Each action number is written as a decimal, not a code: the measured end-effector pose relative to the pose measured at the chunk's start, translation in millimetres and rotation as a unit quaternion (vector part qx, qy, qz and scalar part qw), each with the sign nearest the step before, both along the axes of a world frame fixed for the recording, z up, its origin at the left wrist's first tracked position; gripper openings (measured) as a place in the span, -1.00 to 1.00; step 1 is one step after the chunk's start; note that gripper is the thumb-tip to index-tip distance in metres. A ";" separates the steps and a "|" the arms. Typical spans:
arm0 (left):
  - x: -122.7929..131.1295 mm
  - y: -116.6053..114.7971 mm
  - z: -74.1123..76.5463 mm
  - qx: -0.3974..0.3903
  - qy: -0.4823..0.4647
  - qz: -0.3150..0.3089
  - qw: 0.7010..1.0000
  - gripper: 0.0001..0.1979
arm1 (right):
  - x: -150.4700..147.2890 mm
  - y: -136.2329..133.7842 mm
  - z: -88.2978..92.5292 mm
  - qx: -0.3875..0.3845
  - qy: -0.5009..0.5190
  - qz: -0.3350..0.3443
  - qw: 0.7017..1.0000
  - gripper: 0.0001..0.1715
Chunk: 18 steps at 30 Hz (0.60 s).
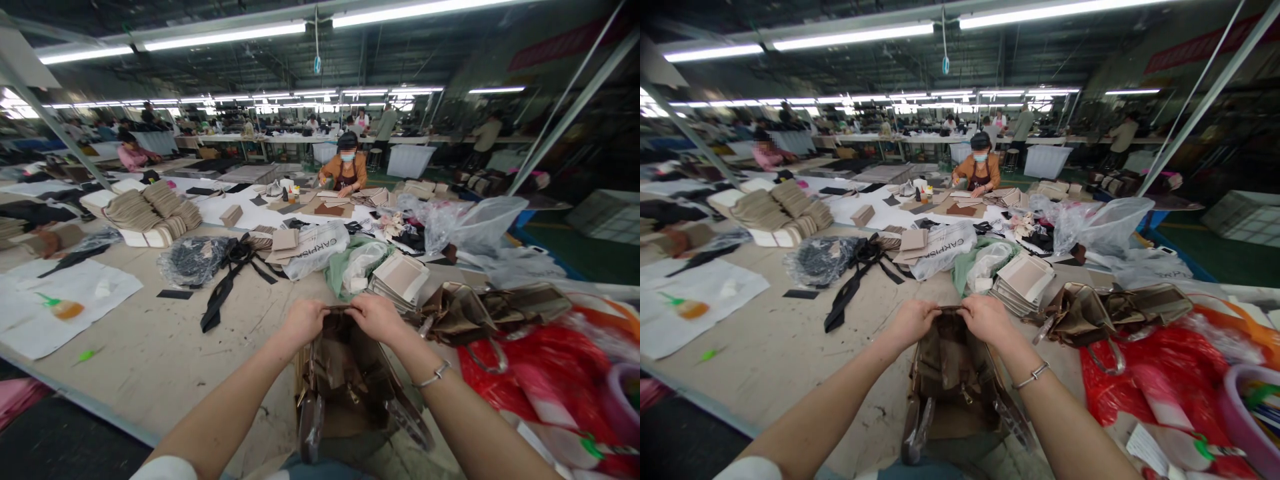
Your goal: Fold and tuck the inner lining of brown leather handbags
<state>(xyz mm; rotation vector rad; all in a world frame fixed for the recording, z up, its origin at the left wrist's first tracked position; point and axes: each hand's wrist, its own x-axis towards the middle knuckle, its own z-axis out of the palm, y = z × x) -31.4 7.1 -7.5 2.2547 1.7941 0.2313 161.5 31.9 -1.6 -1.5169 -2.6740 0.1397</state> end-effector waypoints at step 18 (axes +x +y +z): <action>-3.8 -1.2 8.8 -0.029 0.034 -0.013 0.999 -0.65 | -0.5 -0.6 -2.5 0.000 0.010 0.008 1.000 -0.69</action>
